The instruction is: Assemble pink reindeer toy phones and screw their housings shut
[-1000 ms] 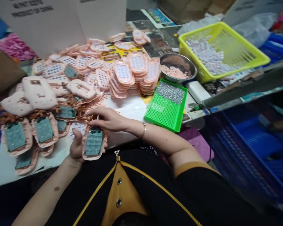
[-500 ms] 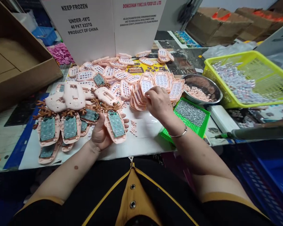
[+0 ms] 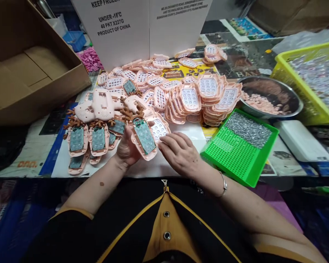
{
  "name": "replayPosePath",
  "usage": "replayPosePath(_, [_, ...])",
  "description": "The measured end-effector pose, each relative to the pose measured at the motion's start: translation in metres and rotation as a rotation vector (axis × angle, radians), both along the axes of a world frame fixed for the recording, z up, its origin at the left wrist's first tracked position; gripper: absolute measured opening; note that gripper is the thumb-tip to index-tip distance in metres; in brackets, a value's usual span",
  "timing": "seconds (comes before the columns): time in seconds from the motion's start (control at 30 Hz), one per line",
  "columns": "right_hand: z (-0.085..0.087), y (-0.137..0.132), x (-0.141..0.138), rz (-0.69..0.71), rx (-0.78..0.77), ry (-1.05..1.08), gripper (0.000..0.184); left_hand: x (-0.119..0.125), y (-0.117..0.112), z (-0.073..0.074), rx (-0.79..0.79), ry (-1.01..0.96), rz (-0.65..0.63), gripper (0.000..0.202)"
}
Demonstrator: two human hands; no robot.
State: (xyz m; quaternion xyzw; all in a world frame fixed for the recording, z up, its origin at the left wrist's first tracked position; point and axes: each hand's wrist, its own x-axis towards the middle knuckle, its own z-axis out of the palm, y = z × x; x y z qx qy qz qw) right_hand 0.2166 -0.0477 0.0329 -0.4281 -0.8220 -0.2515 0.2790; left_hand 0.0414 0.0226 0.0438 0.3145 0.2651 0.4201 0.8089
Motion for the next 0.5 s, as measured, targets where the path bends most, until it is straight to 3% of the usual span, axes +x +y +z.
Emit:
replayPosePath(0.1, [-0.007,-0.009,0.002,0.109,-0.058,0.175,0.016,-0.006,-0.007,0.002,-0.043,0.029,0.044,0.065])
replayPosePath(0.2, [-0.019,-0.013,0.005,0.168,-0.255,0.792,0.039,-0.007,-0.013,0.006,-0.053,0.031,0.092,0.066])
replayPosePath(0.27, [-0.028,-0.014,0.003,0.155,-0.524,1.34,0.047,-0.005,-0.017,0.009,-0.066,0.03,0.126,0.067])
replayPosePath(0.33, [-0.036,-0.013,-0.002,0.216,-0.926,1.738,0.057,-0.002,-0.021,0.01,-0.084,0.048,0.114,0.07])
replayPosePath(0.43, [-0.044,-0.012,-0.012,0.451,-1.44,1.952,0.07,0.002,-0.026,0.01,-0.08,0.098,0.032,0.074])
replayPosePath(0.5, [-0.046,-0.014,-0.017,0.557,-1.54,2.022,0.072,0.003,-0.027,0.009,-0.071,0.125,0.001,0.075])
